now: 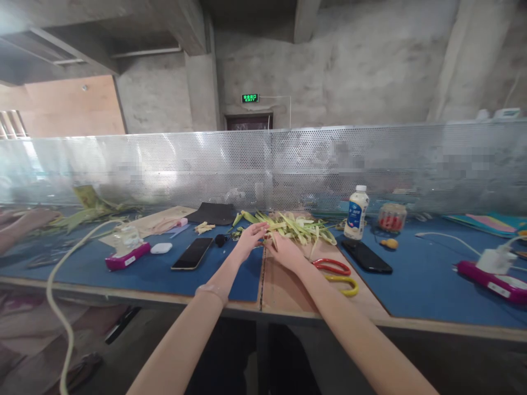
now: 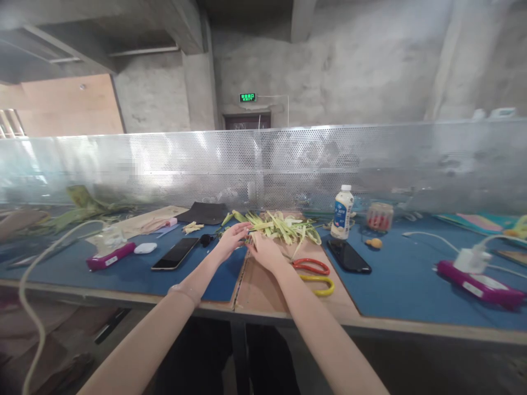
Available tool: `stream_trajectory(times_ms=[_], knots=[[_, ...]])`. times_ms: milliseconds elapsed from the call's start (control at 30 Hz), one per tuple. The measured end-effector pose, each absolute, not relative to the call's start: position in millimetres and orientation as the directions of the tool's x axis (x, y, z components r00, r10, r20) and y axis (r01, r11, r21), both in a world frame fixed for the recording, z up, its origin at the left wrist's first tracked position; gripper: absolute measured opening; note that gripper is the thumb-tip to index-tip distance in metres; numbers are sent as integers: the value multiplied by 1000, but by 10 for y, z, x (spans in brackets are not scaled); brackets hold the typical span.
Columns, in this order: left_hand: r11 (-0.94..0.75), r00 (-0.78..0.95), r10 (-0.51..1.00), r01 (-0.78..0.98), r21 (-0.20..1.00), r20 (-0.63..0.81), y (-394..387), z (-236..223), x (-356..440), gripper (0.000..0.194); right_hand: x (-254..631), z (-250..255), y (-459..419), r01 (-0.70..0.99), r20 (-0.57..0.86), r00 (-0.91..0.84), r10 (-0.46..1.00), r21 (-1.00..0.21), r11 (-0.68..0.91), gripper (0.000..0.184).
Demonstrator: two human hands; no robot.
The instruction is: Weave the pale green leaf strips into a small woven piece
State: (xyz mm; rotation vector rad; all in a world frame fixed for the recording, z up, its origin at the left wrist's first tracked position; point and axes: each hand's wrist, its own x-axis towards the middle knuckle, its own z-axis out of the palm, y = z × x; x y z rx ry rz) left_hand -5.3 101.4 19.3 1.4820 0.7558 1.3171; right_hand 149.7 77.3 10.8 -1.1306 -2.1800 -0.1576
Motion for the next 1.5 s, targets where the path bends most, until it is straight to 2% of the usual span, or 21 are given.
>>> stream_trajectory(times_ms=[200, 333, 533, 700, 867, 1167, 1500], knots=[[-314, 248, 909, -121, 942, 335, 1047, 136, -57, 40, 1514, 86, 796, 734, 590, -403, 700, -249, 632, 31], [-317, 243, 910, -111, 942, 335, 1051, 123, -59, 40, 1494, 64, 870, 664, 634, -382, 672, -318, 677, 24], [-263, 309, 900, -175, 949, 307, 972, 143, -54, 47, 1522, 44, 952, 614, 707, -298, 641, -373, 696, 26], [-260, 350, 882, -196, 946, 315, 971, 125, -39, 37, 1526, 77, 941, 583, 755, -217, 619, -409, 703, 26], [-247, 378, 871, -212, 945, 313, 1007, 95, -30, 33, 1533, 112, 904, 562, 738, -162, 655, -476, 676, 24], [-225, 413, 866, -182, 957, 282, 937, 111, 0, 33, 1543, 108, 880, 671, 758, -142, 636, -398, 625, 26], [-283, 350, 882, -140, 949, 314, 920, 119, -9, 32, 1549, 47, 913, 673, 715, -145, 684, -436, 597, 26]])
